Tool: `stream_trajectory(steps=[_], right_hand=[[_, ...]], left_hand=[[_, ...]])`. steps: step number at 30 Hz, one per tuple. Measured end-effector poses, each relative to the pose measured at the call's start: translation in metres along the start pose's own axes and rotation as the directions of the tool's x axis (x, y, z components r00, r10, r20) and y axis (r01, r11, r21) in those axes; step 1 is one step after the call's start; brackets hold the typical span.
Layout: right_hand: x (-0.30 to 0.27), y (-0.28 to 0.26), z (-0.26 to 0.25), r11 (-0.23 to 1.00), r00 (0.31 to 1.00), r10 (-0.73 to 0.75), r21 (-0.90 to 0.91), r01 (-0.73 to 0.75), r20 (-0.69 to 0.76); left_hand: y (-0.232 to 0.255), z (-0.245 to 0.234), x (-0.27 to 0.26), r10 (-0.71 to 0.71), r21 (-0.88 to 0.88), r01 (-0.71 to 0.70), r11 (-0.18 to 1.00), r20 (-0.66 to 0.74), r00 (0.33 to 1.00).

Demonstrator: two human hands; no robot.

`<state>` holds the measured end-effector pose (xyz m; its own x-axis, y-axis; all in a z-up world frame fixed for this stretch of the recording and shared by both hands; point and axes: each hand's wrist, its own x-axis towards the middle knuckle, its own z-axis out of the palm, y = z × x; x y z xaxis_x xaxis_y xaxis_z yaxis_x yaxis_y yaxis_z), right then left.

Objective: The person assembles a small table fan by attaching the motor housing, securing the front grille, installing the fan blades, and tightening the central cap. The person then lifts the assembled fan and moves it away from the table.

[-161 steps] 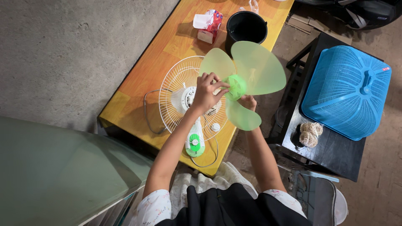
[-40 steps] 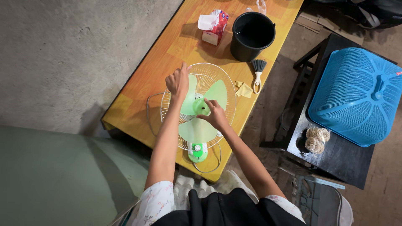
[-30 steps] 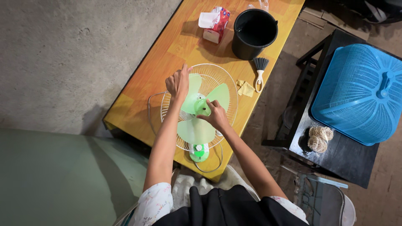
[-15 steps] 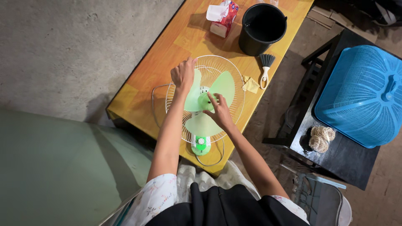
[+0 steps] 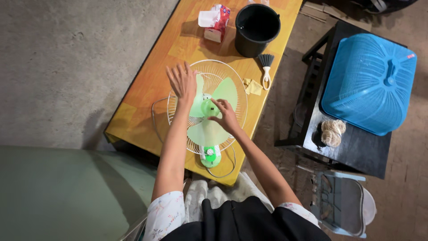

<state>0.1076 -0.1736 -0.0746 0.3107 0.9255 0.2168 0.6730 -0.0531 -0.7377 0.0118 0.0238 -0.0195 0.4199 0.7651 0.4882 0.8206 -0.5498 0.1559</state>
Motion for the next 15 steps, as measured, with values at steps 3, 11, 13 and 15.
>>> stream_trajectory(steps=[3,11,13,15], right_hand=[[-0.003,0.013,-0.003,0.997,0.994,-0.069,0.009,0.07,-0.083],[-0.045,0.076,0.003,0.934,0.885,0.329,0.254,-0.252,-0.329],[-0.066,0.104,0.007,0.85,0.737,0.525,0.302,-0.432,-0.426],[-0.091,0.133,0.017,0.79,0.656,0.608,0.255,-0.558,-0.447]], left_hand=[[0.013,-0.003,-0.013,0.159,0.053,-0.154,0.987,-0.124,0.979],[0.065,-0.014,-0.083,0.351,-0.299,-0.362,0.883,-0.094,0.932],[0.072,-0.009,-0.095,0.379,-0.379,-0.362,0.852,-0.03,0.925],[0.077,0.004,-0.11,0.431,-0.4,-0.393,0.828,0.007,0.902]])
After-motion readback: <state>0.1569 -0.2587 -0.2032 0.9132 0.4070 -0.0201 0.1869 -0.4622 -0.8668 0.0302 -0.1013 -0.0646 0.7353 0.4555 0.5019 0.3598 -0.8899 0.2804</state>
